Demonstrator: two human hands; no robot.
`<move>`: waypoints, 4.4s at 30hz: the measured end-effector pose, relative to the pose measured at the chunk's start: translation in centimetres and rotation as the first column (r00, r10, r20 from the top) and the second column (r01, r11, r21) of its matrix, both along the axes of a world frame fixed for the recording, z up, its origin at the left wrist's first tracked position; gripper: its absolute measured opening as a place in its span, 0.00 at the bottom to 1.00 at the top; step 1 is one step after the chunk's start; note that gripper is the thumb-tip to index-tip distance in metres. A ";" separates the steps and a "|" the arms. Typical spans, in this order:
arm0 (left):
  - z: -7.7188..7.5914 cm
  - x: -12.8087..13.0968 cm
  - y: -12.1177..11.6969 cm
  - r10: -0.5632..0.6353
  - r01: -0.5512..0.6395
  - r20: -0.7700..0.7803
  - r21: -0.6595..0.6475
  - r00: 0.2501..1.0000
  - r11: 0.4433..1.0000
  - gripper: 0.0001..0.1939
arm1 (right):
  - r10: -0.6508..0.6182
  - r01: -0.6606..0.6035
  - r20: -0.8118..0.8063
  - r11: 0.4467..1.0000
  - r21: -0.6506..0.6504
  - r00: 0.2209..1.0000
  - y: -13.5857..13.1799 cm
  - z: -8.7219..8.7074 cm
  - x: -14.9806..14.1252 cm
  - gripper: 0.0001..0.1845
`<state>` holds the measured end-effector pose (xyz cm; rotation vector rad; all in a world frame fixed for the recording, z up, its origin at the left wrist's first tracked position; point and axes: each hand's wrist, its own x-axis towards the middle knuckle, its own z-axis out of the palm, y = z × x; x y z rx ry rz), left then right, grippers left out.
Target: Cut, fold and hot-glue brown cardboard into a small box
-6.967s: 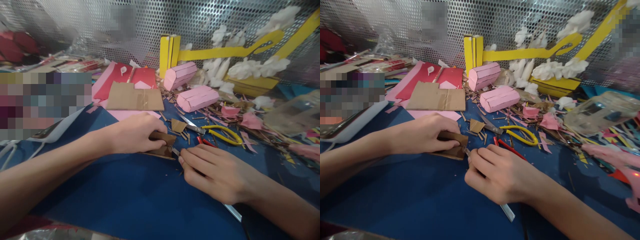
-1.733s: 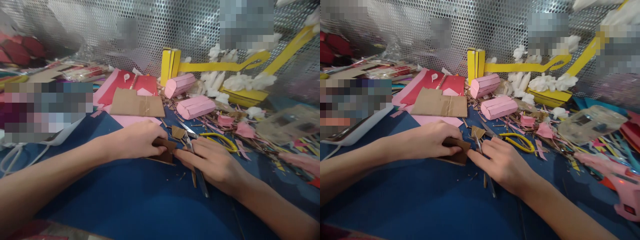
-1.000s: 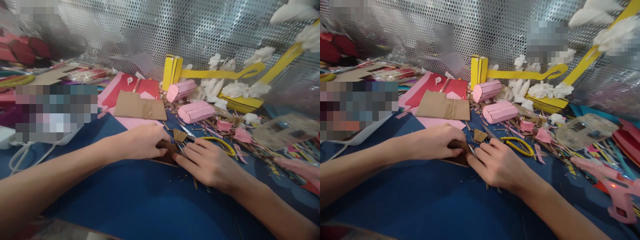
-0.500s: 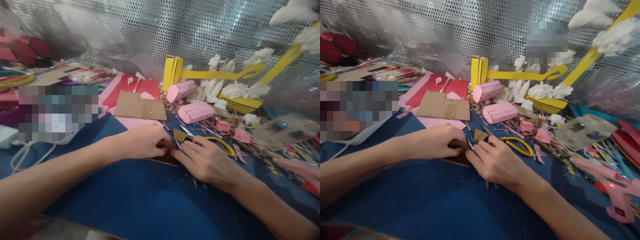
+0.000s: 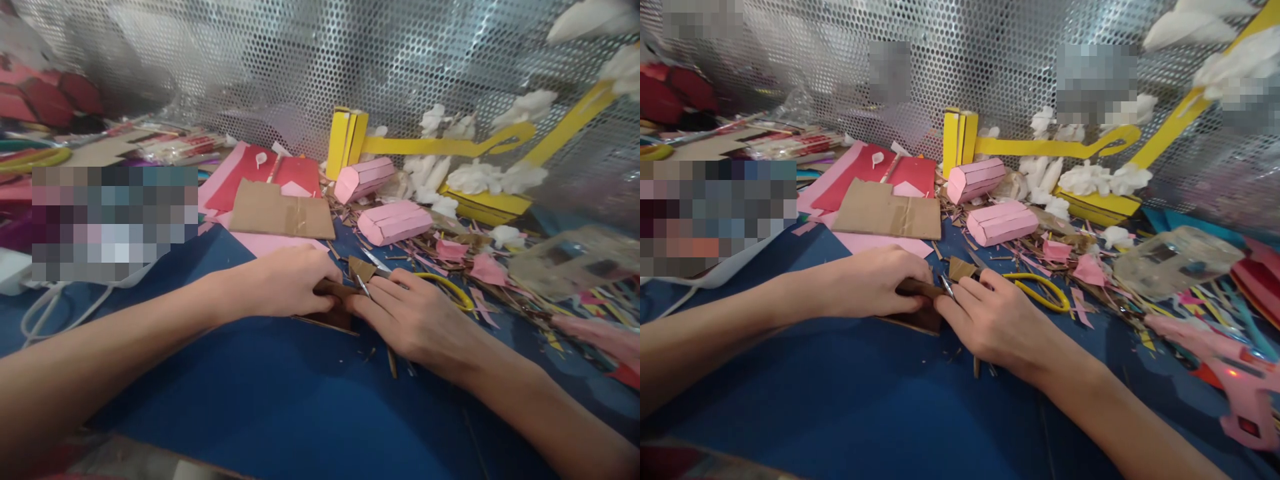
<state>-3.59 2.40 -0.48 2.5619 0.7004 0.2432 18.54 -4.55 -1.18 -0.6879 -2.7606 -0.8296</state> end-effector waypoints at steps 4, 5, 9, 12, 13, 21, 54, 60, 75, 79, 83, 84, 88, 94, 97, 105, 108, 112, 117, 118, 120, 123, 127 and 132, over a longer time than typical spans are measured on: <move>0.0 0.0 0.0 0.000 0.000 -0.012 0.019 1.000 1.000 0.03 | -0.005 0.005 0.008 1.000 -0.016 1.000 -0.1 -0.2 0.6 0.15; 0.0 0.0 0.0 0.002 -0.002 -0.008 0.020 1.000 1.000 0.03 | -0.010 0.010 0.001 1.000 -0.029 1.000 -0.2 -0.1 1.0 0.14; -0.1 -0.2 0.0 0.018 -0.018 -0.009 0.015 1.000 1.000 0.05 | -0.122 0.090 -0.278 0.988 -0.123 0.953 -0.5 0.4 3.3 0.09; 0.1 -0.2 -0.1 0.018 -0.018 -0.026 0.018 1.000 1.000 0.07 | -0.260 0.222 -0.438 0.965 -0.136 0.861 -0.5 0.7 5.2 0.10; 0.2 -0.3 -0.2 0.016 -0.016 -0.027 0.017 1.000 1.000 0.07 | -0.305 0.275 -0.433 0.952 -0.133 0.848 -0.3 0.6 5.8 0.10; 0.3 -0.1 -0.4 0.030 -0.030 -0.038 -0.005 0.999 1.000 0.06 | -0.561 0.518 -0.209 0.824 -0.229 0.801 0.8 -0.9 8.5 0.22; 4.8 -1.1 -2.9 -0.122 0.136 -0.081 0.213 0.989 0.967 0.04 | -0.662 -0.331 -0.741 0.679 -0.656 0.112 -0.1 -0.3 4.4 0.13; 4.5 -0.4 -3.0 0.117 -0.090 0.216 -0.133 0.969 0.987 0.21 | -0.593 -0.535 -0.804 0.665 -0.521 0.047 -1.7 1.4 3.2 0.09; 0.8 -0.2 -4.0 -0.021 0.074 0.397 -0.119 0.918 0.990 0.37 | -0.555 -0.307 -0.811 0.751 -0.584 0.185 -3.9 2.1 1.2 0.04; -0.7 0.2 -4.1 -0.058 0.159 0.551 -0.137 0.832 0.978 0.33 | -0.512 -0.341 -0.816 0.742 -0.577 0.268 -4.1 2.2 0.7 0.03; -1.3 0.6 -4.3 -0.108 0.221 0.617 -0.109 0.779 0.969 0.27 | -0.560 -0.437 -0.778 0.647 -0.625 0.284 -3.8 2.4 0.8 0.04; -1.4 0.6 -4.4 -0.102 0.221 0.622 -0.117 0.776 0.968 0.27 | -0.575 -0.461 -0.769 0.621 -0.633 0.280 -3.8 2.5 0.8 0.04; -1.6 0.6 -4.5 -0.082 0.216 0.646 -0.131 0.759 0.968 0.28 | -0.619 -0.555 -0.745 0.539 -0.634 0.249 -3.7 2.3 0.9 0.03; -1.9 0.7 -4.5 -0.107 0.257 0.672 -0.128 0.733 0.958 0.28 | -0.664 -0.603 -0.708 0.470 -0.645 0.239 -4.0 2.3 0.8 0.02; -2.0 0.8 -4.5 -0.104 0.235 0.671 -0.107 0.734 0.966 0.28 | -0.637 -0.601 -0.731 0.492 -0.631 0.246 -4.2 2.4 0.6 0.01; -2.2 0.8 -4.3 -0.071 0.222 0.693 -0.131 0.718 0.966 0.29 | -0.613 -0.531 -0.768 0.595 -0.603 0.186 -4.6 2.1 0.1 0.03; -2.3 0.8 -4.2 -0.082 0.244 0.693 -0.139 0.716 0.960 0.28 | -0.613 -0.518 -0.764 0.596 -0.614 0.200 -4.5 2.0 0.1 0.03; -2.4 0.8 -4.1 -0.084 0.266 0.702 -0.154 0.707 0.952 0.27 | -0.617 -0.506 -0.750 0.580 -0.638 0.238 -4.4 1.8 0.4 0.04; -2.1 0.8 -4.2 -0.079 0.272 0.718 -0.158 0.691 0.949 0.27 | -0.601 -0.475 -0.736 0.572 -0.668 0.311 -4.4 2.0 1.0 0.07; -2.0 0.8 -4.2 -0.063 0.259 0.723 -0.163 0.688 0.952 0.27 | -0.581 -0.471 -0.743 0.581 -0.664 0.332 -4.5 2.1 1.2 0.08; -1.9 0.8 -4.2 -0.033 0.232 0.732 -0.172 0.680 0.957 0.28 | -0.515 -0.469 -0.772 0.613 -0.636 0.373 -4.7 2.2 1.5 0.12; -1.6 0.8 -4.2 -0.034 0.242 0.748 -0.171 0.663 0.955 0.28 | -0.442 -0.444 -0.792 0.661 -0.605 0.422 -4.9 2.2 1.7 0.22; -1.2 0.8 -4.3 -0.054 0.286 0.764 -0.174 0.643 0.942 0.28 | -0.407 -0.373 -0.773 0.703 -0.605 0.486 -4.9 1.7 1.5 0.36; -1.1 0.8 -4.3 -0.060 0.291 0.787 -0.155 0.614 0.944 0.29 | -0.344 -0.325 -0.826 0.797 -0.509 0.447 -4.4 1.0 1.2 0.30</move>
